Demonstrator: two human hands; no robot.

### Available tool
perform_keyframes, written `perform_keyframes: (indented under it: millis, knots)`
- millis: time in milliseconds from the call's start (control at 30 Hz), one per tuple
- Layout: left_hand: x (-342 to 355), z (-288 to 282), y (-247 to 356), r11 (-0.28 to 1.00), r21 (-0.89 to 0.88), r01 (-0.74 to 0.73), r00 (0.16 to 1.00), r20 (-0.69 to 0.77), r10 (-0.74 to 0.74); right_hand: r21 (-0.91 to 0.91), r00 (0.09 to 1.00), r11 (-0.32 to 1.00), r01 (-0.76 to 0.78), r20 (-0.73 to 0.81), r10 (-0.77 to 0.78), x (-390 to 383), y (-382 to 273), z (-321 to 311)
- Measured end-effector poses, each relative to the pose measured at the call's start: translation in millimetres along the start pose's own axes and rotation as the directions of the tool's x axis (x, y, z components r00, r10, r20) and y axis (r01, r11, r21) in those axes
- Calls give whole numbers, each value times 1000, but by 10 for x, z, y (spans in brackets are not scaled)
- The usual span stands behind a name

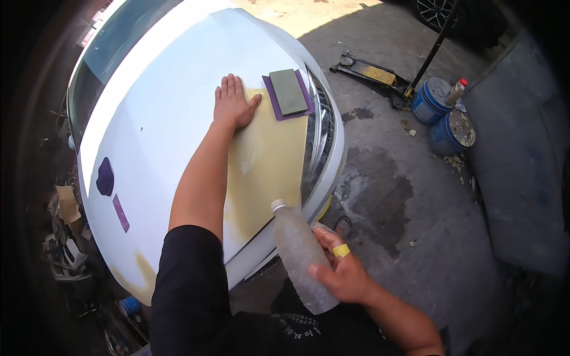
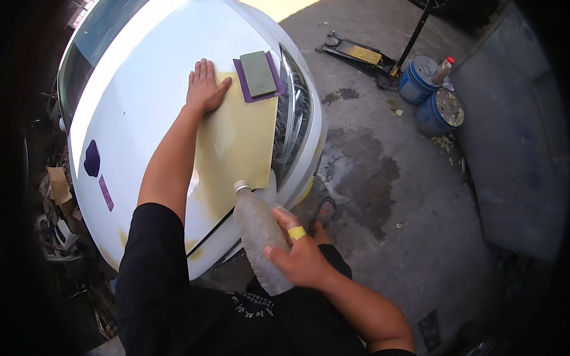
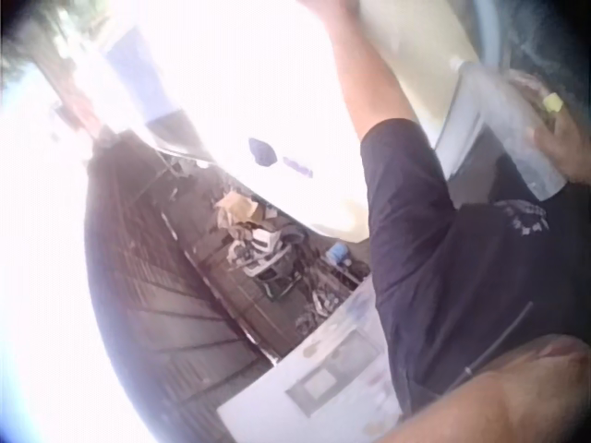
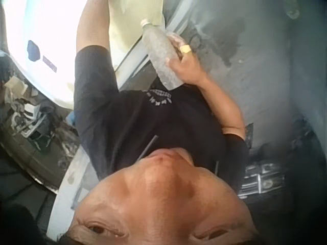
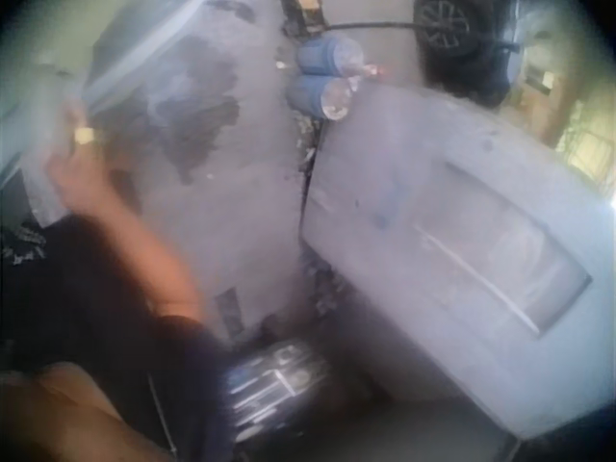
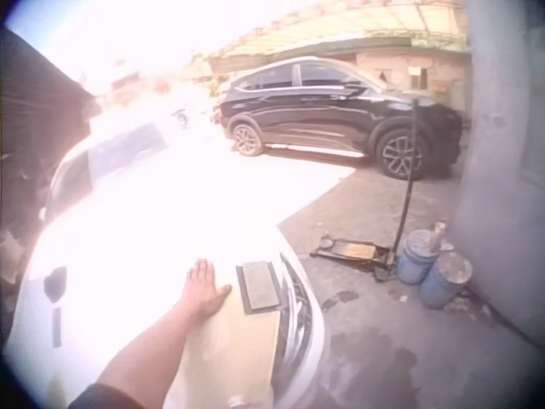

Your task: The person sands the hood of a white car using a sanding block and water. They repeatedly pour water from a plastic bottle onto the hood and sand the surface with a sanding block, occasionally switching to a different sanding block.

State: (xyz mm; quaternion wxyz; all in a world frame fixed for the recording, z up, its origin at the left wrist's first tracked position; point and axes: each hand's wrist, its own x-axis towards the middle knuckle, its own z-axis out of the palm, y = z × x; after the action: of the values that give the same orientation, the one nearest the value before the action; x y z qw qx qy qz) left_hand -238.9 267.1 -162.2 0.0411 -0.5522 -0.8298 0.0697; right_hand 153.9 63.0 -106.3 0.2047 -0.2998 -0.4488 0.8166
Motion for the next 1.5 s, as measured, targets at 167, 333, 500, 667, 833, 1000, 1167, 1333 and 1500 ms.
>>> perform_keyframes:
  millis: [167, 333, 500, 667, 833, 1000, 1167, 1333, 1500]
  knots:
    - [-136, 28, 52, 982, 51, -182, 983, -6, 183, 20, 1000, 1000, 12, 26, -13, 78, -32, -152]
    - [-1102, 10, 316, 902, 59, -428, 904, 36, 427, 43, 999, 999, -18, 33, 16, 136, -12, -166]
    - [-1972, 167, 450, 862, -52, -505, 862, 23, 506, 33, 996, 996, -86, 11, 86, 80, 79, -111]
    - [-2591, 385, 370, 807, -22, -590, 807, -4, 590, 5, 994, 994, -110, -6, 110, -68, 268, 1]
    - [-3014, 435, 230, 751, 15, -661, 751, 29, 660, -38, 990, 990, -137, -29, 136, -187, 408, 155]
    - [-3393, 346, 13, 706, -162, -689, 714, 19, 700, -5, 985, 988, -154, -73, 153, -193, 453, 290]
    - [-3441, 114, -190, 678, -457, -576, 817, -301, 491, -170, 990, 978, -123, -91, 109, -36, 503, 280]
    - [-3084, -335, -128, 506, -430, -748, 658, -380, 650, -447, 998, 893, -55, -22, 51, 327, 269, 366]
    - [-2735, -216, -209, 546, -572, -613, 790, -454, 411, -382, 994, 924, -36, 80, 71, 835, -310, 303]
